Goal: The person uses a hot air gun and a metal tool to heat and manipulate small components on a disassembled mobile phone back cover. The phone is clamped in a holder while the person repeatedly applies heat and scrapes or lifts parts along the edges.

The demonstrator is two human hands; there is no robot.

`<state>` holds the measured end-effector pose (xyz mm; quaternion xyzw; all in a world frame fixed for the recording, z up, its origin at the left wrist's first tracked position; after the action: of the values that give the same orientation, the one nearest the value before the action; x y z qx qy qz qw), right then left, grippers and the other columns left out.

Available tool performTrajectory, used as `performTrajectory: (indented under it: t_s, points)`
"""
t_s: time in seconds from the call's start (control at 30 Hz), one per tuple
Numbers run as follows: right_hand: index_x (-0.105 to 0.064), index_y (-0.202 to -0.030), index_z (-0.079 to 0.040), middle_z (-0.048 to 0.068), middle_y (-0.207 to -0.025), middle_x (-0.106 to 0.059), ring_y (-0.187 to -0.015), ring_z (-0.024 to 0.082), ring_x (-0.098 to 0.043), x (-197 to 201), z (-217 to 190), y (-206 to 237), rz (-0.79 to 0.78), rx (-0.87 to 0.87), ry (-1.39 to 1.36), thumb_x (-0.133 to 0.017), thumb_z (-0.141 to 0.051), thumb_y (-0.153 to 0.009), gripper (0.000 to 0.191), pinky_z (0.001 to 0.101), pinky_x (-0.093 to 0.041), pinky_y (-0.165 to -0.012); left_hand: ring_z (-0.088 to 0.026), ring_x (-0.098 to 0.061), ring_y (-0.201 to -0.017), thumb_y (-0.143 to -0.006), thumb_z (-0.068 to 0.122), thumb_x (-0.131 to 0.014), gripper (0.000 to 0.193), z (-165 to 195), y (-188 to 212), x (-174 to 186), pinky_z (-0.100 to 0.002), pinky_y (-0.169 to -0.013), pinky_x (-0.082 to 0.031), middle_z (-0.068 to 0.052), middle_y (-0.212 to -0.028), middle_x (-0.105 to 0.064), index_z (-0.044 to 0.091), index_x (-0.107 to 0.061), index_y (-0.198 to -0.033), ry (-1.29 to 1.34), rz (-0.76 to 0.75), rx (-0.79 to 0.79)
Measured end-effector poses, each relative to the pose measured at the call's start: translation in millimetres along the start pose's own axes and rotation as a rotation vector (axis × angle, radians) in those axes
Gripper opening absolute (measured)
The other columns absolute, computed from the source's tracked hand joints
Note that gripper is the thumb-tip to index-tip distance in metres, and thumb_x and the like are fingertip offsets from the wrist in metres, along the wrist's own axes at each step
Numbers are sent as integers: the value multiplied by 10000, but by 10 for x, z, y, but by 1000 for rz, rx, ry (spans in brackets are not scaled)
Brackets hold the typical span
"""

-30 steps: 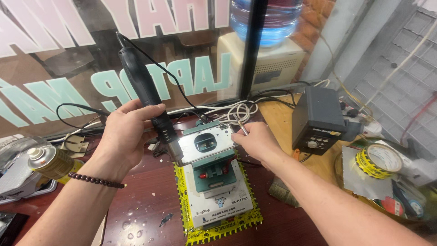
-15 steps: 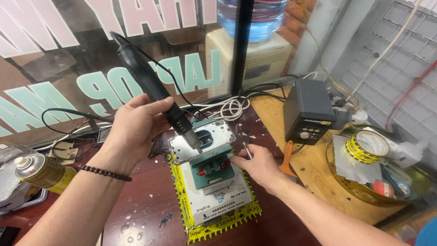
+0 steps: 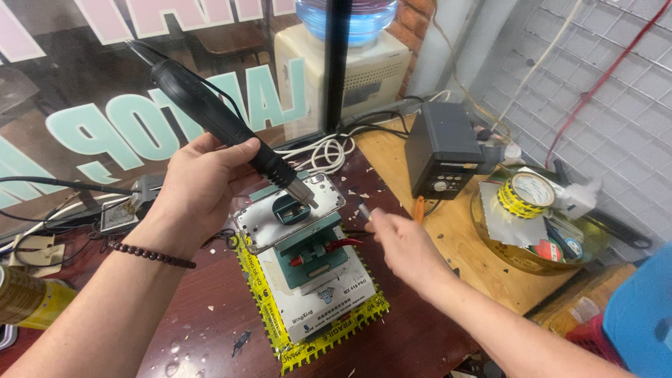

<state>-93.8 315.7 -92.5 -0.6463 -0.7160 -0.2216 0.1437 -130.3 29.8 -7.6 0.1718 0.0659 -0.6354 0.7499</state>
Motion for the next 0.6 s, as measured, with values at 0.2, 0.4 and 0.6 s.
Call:
performTrajectory:
  t_s: [0.2, 0.4, 0.6]
  points:
    - [-655, -1116, 7, 67, -769, -601, -549, 129, -577, -31, -188, -8, -87, -326, -466, -547, -208, -980, 276, 293, -481, -478, -239, -714, -950, -921, 42, -655, 159, -32, -103, -79, -376, -859, -599, -112, -1040, -708, 20, -628, -1076, -34, -41, 1]
    - [-635, -1091, -28, 47, -747, -547, -493, 88, -425, -313, -379, 112, -31, -405, -697, -510, -174, -988, 218, 266, -333, -414, -227, -731, -995, -934, 52, -637, 171, -52, -72, -118, -375, -912, -609, -125, -1068, -714, -2, -615, -1095, -54, 0, 22]
    - [-632, -1007, -68, 10, -693, -513, -471, 80, -391, -423, -279, 44, 16, -374, -669, -557, -255, -993, 202, 266, -309, -407, -242, -723, -976, -934, 32, -626, 149, -34, -61, -130, -397, -900, -608, -123, -1047, -704, 7, -605, -1079, -24, -4, -18]
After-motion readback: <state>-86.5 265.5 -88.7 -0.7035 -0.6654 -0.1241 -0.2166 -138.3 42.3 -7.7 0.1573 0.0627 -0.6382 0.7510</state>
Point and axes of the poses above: each hand's wrist, its own y-axis away from the middle knuckle, its own x-axis out of the back of the hand, z = x × y, the point moved 7 cm from there along -y, towards the middle knuckle
